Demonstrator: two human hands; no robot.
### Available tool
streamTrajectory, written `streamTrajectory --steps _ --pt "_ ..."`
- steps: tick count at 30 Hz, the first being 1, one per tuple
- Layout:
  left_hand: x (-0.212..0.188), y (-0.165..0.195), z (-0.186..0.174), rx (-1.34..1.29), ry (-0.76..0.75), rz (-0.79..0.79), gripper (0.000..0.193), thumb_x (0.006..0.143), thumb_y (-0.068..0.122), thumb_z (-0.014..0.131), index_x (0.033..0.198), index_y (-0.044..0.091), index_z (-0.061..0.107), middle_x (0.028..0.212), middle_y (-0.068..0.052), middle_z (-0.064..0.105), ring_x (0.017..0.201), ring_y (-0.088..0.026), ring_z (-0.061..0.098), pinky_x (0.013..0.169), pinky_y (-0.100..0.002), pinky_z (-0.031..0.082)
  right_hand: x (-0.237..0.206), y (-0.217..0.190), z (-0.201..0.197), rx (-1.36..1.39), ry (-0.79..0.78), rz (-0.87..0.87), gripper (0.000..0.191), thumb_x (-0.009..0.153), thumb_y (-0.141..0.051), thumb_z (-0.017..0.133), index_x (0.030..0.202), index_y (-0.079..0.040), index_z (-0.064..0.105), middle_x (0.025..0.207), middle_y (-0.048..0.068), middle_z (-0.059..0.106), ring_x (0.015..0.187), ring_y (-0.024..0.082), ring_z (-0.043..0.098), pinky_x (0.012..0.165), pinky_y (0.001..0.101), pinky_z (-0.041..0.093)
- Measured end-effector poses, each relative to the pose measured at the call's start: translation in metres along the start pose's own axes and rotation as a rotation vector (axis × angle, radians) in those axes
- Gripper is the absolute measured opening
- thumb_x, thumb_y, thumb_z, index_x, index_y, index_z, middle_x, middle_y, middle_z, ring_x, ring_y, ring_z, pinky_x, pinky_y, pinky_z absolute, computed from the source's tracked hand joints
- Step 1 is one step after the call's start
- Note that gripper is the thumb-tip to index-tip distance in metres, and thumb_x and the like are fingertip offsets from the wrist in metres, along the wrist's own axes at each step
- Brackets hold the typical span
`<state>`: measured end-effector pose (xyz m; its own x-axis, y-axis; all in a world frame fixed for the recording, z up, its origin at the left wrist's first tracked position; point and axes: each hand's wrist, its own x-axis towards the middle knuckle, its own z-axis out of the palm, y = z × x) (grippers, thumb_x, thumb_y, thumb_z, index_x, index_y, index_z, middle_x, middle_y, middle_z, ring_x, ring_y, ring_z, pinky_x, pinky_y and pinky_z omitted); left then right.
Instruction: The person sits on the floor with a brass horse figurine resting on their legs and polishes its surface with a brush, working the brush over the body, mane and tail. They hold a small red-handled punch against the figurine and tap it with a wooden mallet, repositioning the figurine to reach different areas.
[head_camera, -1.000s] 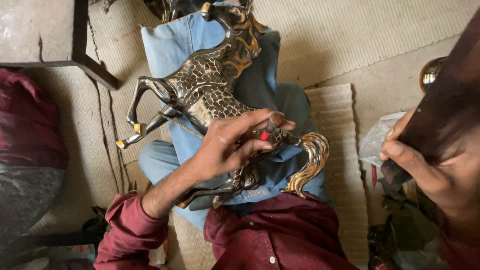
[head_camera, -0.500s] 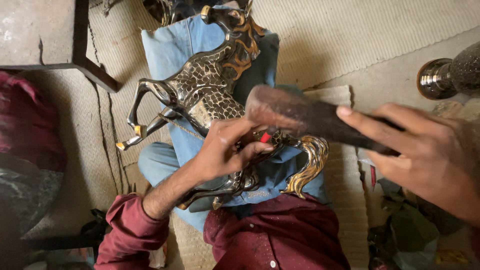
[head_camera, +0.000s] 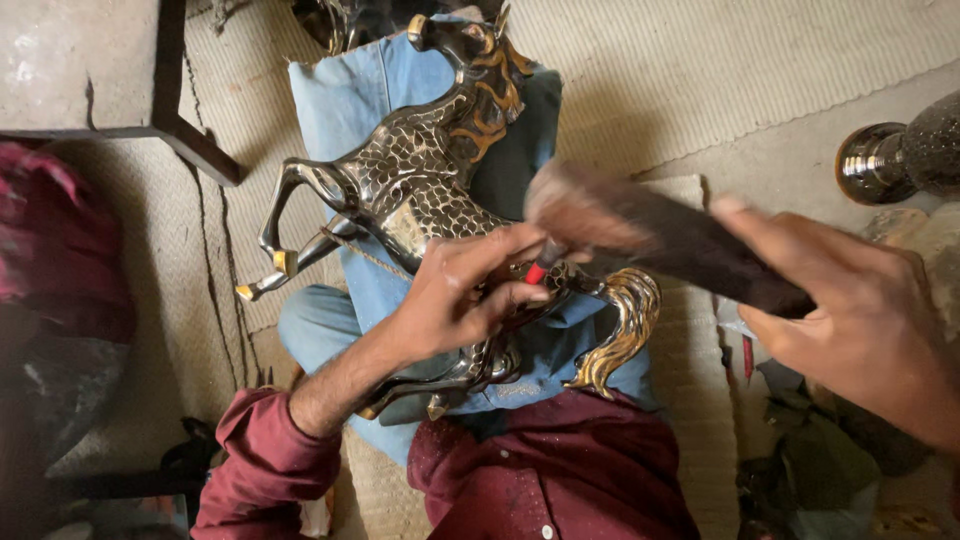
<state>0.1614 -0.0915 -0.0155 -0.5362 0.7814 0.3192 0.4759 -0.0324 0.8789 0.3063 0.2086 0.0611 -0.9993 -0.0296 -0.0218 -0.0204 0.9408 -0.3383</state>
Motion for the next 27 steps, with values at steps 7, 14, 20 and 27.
streamTrajectory --steps 7,14,20,27 --pt "0.0 0.0 -0.001 -0.16 -0.052 -0.02 0.052 0.097 -0.002 0.075 0.145 0.005 0.053 0.129 -0.009 0.074 0.114 -0.021 0.078 0.093 -0.032 0.067 0.003 -0.002 -0.011 0.064 0.048 -0.134 0.079 0.075 -0.008 0.081 0.146 -0.007 0.047 0.101 0.02 0.068 0.082 0.029 0.071 0.071 0.0386 0.057" --pt "-0.002 0.001 -0.002 0.019 -0.151 -0.26 0.05 0.091 0.006 0.081 0.138 0.008 0.063 0.109 -0.012 0.078 0.093 -0.024 0.078 0.082 -0.034 0.062 0.008 -0.014 -0.011 -0.035 0.037 -0.135 0.087 0.067 -0.004 0.079 0.149 -0.008 0.05 0.094 0.015 0.067 0.079 0.028 0.07 0.069 0.041 0.057" --pt "-0.002 -0.003 0.0 -0.112 -0.02 -0.001 0.056 0.093 0.001 0.08 0.142 0.004 0.054 0.123 -0.01 0.074 0.11 -0.022 0.078 0.092 -0.03 0.064 0.001 0.0 0.003 -0.028 -0.103 0.022 0.087 0.071 -0.007 0.083 0.15 -0.014 0.048 0.098 0.018 0.071 0.076 0.029 0.071 0.065 0.0406 0.058" --pt "-0.001 0.001 -0.004 -0.15 -0.075 -0.027 0.053 0.097 -0.001 0.075 0.145 0.006 0.054 0.13 -0.009 0.075 0.115 -0.022 0.079 0.095 -0.03 0.066 -0.003 0.007 0.005 0.122 0.134 -0.091 0.078 0.077 -0.003 0.076 0.149 -0.004 0.048 0.109 0.024 0.069 0.089 0.03 0.073 0.072 0.0381 0.057"
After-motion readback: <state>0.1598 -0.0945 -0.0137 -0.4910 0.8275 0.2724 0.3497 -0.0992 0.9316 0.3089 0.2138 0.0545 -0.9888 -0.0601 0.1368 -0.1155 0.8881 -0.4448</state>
